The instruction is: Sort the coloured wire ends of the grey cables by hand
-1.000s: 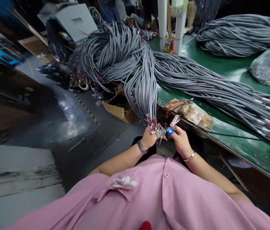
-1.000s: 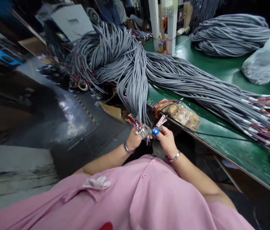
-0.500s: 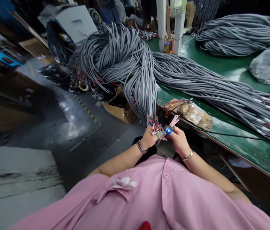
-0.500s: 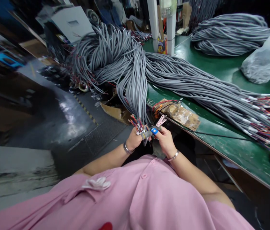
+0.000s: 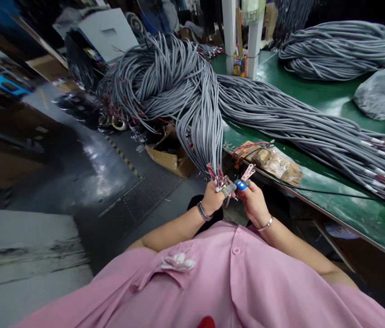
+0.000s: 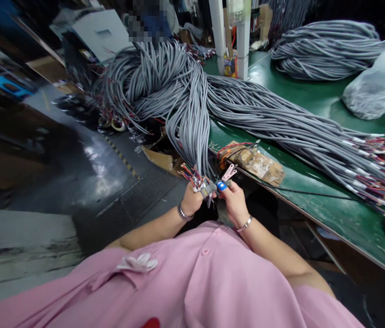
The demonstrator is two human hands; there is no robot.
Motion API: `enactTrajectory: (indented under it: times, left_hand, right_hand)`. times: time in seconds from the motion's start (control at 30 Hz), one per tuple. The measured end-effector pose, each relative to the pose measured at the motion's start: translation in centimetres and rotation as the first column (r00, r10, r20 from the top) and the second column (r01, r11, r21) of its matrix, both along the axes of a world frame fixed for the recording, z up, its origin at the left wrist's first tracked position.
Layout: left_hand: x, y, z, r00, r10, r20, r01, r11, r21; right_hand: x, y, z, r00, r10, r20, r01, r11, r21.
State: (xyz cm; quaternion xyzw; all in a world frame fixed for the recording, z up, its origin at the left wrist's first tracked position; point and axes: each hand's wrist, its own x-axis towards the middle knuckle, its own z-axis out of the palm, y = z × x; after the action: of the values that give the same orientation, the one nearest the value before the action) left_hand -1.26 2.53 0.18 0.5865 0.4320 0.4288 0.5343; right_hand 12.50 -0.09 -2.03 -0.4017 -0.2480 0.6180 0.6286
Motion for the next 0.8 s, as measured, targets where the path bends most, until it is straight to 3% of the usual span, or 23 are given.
enactTrajectory:
  times: [0.13,0.27,0.43,0.5,0.6,0.8]
  left_hand:
    - [-0.1,0.0,0.1,1.0,-0.007,-0.006,0.007,1.0,0.016]
    - [-0.4,0.3,0.4,0.994,-0.022,0.104,0.027,0.998,-0.052]
    - [-0.7,1.0,1.5,0.974,-0.125,0.187,0.156,0.974,-0.164]
    - [-0.6,1.2,1.9,0.973,-0.161,0.169,0.193,0.961,-0.2]
    - [-0.2,1.5,2.3,0.971,-0.196,0.136,0.223,0.948,-0.228]
    - [0.3,2.0,2.2,0.961,-0.247,0.122,0.27,0.93,-0.249]
  right_hand:
    - [0.3,-0.5,-0.1,0.997,0.07,-0.029,-0.07,0.997,0.018]
    - [1.9,-0.9,-0.7,0.976,0.184,-0.115,-0.18,0.983,0.045]
    - [4.4,0.8,-1.8,0.971,0.148,-0.188,-0.161,0.986,-0.054]
    - [4.6,1.8,-1.5,0.967,0.194,-0.165,-0.208,0.975,-0.076]
    - [4.2,2.7,-0.6,0.968,0.23,-0.1,-0.231,0.973,-0.007]
    - [3.0,3.1,-0.5,0.983,-0.102,0.152,0.088,0.991,0.098]
